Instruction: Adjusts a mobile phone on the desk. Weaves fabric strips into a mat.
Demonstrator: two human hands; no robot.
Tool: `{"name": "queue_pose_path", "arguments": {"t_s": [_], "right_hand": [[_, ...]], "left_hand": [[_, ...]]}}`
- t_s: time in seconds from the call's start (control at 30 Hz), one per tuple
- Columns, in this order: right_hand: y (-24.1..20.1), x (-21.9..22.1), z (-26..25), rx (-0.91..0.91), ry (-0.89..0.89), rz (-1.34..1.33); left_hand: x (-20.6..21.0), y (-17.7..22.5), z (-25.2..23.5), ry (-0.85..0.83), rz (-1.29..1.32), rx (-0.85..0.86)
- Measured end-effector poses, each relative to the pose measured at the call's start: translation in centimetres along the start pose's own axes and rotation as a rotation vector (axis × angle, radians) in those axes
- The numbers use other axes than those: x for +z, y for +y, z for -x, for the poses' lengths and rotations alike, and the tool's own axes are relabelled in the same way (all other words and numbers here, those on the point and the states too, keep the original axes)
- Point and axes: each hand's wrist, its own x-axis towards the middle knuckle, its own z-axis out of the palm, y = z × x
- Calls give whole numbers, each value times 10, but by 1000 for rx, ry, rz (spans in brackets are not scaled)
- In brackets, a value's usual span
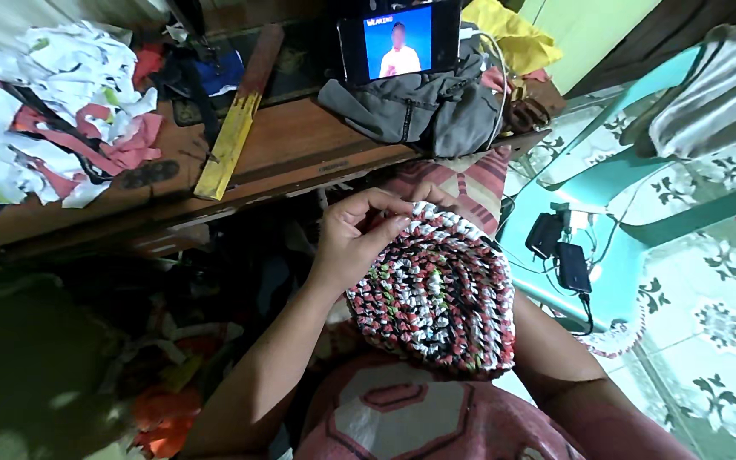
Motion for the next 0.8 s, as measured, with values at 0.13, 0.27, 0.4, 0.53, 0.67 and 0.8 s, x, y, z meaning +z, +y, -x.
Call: {"name": "queue_pose_path", "arguments": {"t_s": [0.13, 0.27, 0.4, 0.53, 0.67, 0.8], "right_hand": [[-4, -1, 2, -9, 1, -66], [-37, 10, -5, 111, -52, 79], [-64, -10, -19, 74, -162, 573], [-92, 4, -19, -85, -183, 988], [-83, 32, -17, -226, -98, 1371], [-67, 39, -17, -302, -43, 1438]], "left_hand": [[1, 2, 1, 31, -46, 14], [-1, 5, -1, 54, -55, 6], [-1, 1, 1, 118, -46, -1], [2, -1, 1, 191, -63, -47], [4, 2, 1, 188, -144, -77], [2, 2, 5, 192, -182, -100]]}}
